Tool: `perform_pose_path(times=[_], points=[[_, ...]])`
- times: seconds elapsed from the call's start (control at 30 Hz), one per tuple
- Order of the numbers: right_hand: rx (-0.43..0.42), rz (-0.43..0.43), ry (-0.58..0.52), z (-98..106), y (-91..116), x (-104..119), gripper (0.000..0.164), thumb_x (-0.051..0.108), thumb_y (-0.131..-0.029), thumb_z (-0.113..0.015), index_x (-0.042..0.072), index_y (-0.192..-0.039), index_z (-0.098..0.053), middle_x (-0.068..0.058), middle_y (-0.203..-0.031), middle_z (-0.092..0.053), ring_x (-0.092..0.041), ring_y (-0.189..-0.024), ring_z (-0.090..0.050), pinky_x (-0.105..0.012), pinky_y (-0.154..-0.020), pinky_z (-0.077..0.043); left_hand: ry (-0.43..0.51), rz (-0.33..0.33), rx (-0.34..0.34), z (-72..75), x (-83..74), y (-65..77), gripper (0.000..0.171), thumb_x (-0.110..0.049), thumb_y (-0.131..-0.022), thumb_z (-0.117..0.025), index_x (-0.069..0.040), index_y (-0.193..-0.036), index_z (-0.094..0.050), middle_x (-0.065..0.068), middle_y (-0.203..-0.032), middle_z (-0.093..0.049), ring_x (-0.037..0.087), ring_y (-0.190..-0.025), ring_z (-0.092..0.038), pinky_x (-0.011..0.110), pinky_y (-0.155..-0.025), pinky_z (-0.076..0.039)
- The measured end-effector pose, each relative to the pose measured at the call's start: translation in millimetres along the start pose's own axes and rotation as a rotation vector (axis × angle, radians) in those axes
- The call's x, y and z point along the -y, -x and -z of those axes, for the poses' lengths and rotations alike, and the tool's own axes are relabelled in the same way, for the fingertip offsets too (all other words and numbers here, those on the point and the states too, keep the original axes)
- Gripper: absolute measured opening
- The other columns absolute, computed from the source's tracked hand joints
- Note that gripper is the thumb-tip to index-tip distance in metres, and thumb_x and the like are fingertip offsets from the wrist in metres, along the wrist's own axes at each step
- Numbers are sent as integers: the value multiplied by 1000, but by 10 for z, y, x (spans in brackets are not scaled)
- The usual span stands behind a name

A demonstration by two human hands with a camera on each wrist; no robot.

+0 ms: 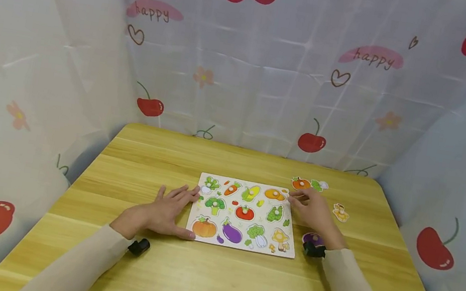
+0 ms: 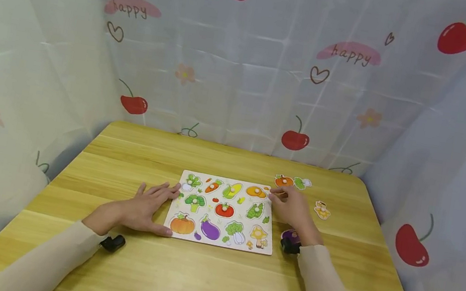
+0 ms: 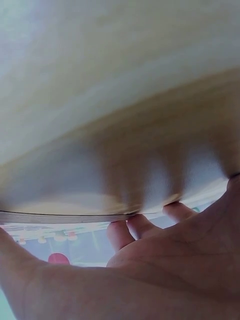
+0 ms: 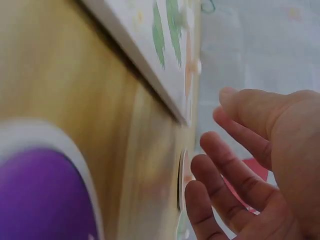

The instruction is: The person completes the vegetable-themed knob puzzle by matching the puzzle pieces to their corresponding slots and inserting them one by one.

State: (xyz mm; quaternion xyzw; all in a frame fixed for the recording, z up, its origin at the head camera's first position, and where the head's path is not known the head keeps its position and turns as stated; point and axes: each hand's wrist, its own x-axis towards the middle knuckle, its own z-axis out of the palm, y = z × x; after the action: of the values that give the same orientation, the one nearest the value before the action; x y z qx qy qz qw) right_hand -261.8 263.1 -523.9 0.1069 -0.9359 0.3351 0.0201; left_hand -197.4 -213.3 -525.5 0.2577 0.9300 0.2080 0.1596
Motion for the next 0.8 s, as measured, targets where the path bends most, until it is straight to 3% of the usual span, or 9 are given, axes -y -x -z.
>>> perform_pose_path(times=[0.2,0.37,0.5,0.6,0.8], points=[[-52,-36,-4,122,-189,-202,37,24,-116,-76,-2,-143,-78,-33,-146,-70,-53,-129,-75,-68,-112,-63,6,3,-8,-23,10,-14,121,-74,-97,-85,-15,-186,-28,1,-200,-12,41,-186,-10,91,-137,3],[-39,-46,4,146,-318,-310,46,15,-114,-77,-1,-157,-70,-34,-158,-61,-53,-134,-72,-67,-118,-60,8,5,-5,-23,10,-14,122,-74,-97,-85,-15,-186,-27,1,-200,-12,41,-186,-10,90,-137,4],[-8,-37,39,133,-382,-356,50,11,-113,-76,0,-161,-67,-34,-163,-62,-53,-140,-67,-69,-124,-55,11,0,-2,-27,12,-19,122,-75,-97,-85,-15,-186,-27,2,-200,-12,42,-186,-10,90,-137,4],[11,-7,78,113,-409,-378,47,10,-113,-75,0,-159,-69,-33,-156,-68,-52,-138,-67,-69,-122,-54,9,-2,4,-33,18,-26,123,-75,-97,-85,-16,-187,-26,2,-200,-11,41,-186,-9,90,-137,4],[-3,31,113,77,-424,-355,31,10,-114,-75,1,-142,-82,-27,-133,-75,-44,-117,-69,-61,-107,-56,8,6,9,-25,24,-23,124,-76,-96,-85,-17,-187,-24,0,-200,-11,40,-186,-9,89,-138,5]])
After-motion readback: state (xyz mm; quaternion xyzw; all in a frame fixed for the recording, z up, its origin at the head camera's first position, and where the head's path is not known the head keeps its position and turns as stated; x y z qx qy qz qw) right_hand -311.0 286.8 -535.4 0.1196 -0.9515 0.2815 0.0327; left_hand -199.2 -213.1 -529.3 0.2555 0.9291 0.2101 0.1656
